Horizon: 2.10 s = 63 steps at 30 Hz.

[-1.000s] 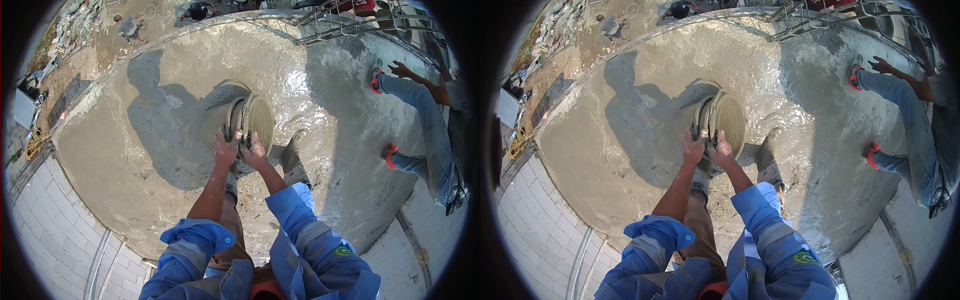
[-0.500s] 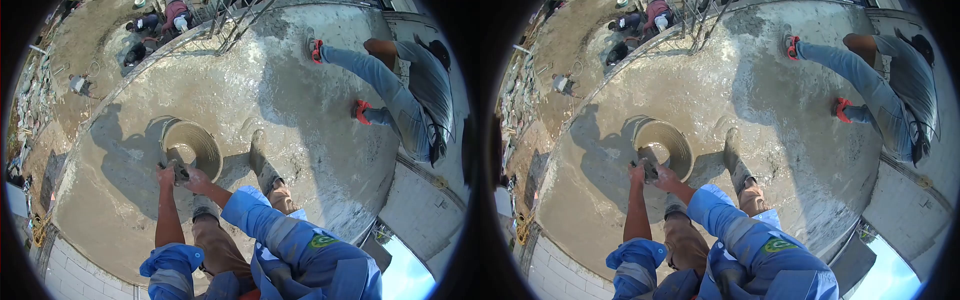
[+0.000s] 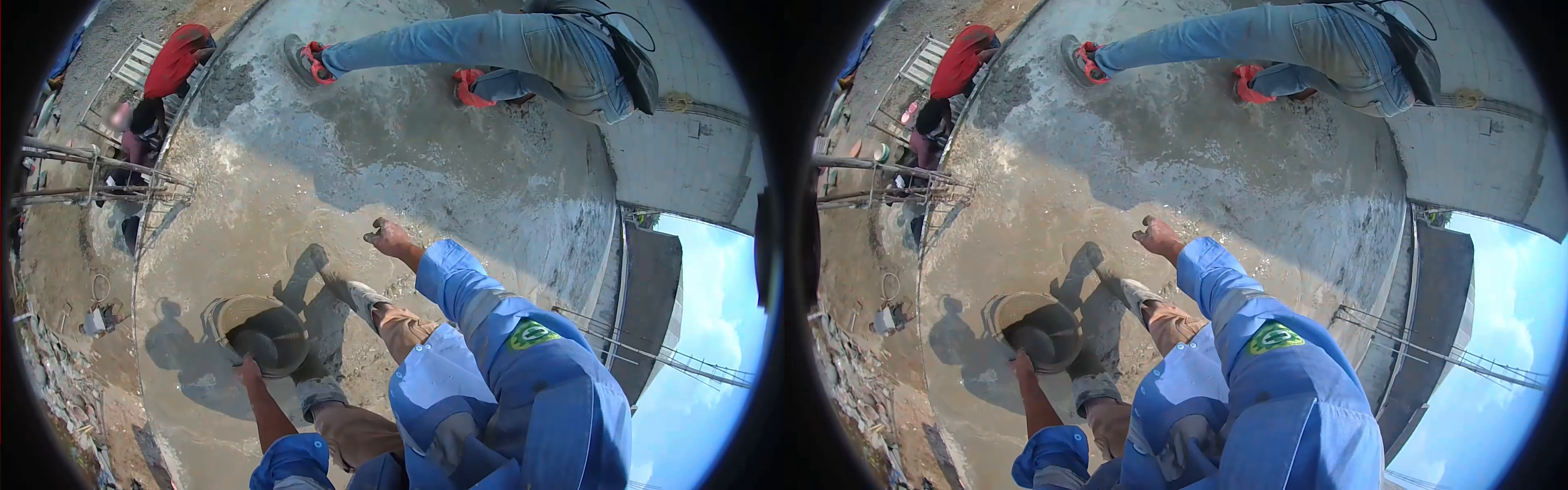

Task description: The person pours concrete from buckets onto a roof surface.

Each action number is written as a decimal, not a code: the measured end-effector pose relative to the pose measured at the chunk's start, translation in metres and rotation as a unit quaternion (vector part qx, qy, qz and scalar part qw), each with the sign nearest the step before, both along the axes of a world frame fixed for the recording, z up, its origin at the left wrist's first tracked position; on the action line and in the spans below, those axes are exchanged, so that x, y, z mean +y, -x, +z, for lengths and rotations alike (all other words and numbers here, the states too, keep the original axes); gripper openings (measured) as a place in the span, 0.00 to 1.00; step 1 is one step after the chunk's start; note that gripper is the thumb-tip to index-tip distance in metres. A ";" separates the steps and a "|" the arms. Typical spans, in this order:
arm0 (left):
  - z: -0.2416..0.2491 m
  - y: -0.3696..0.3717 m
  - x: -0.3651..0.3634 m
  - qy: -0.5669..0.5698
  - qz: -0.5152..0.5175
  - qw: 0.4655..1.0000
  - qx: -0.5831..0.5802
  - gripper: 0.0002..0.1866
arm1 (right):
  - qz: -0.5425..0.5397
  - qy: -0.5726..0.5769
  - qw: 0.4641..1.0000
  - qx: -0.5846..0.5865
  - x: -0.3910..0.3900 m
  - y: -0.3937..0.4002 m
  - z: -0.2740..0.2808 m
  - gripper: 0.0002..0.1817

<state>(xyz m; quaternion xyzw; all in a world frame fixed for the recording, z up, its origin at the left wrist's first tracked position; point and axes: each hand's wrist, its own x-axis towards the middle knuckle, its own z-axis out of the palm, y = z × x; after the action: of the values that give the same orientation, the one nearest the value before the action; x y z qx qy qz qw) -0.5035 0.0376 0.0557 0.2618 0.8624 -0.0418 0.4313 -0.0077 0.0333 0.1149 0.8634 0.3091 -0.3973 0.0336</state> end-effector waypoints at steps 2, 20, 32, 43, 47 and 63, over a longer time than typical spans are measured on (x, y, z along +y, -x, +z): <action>-0.026 -0.005 -0.009 0.041 -0.039 0.994 0.088 0.41 | -0.031 -0.008 0.999 0.039 0.005 -0.025 0.010 0.33; -0.004 -0.056 0.012 0.077 -0.124 0.978 0.148 0.44 | -0.092 -0.055 0.986 0.127 -0.001 -0.020 -0.033 0.31; 0.008 -0.061 0.021 0.089 -0.116 0.976 0.159 0.44 | -0.010 -0.111 0.989 0.100 0.098 -0.029 -0.031 0.28; 0.019 -0.076 0.040 0.094 -0.109 0.974 0.173 0.42 | 0.053 -0.381 0.890 -0.243 0.144 -0.085 -0.011 0.25; 0.010 -0.077 0.047 0.096 -0.125 0.967 0.200 0.41 | 0.168 -0.399 0.802 -0.411 0.156 -0.114 0.037 0.26; 0.014 -0.082 0.051 0.117 -0.159 0.959 0.201 0.45 | 0.386 0.094 0.918 -0.024 0.037 -0.012 -0.085 0.21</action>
<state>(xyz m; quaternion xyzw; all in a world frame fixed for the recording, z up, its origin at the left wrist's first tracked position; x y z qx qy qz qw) -0.4215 0.0885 0.0694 0.3295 0.8673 -0.2626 0.2650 0.0042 0.0705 0.0298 0.6795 0.5785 -0.3597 0.2724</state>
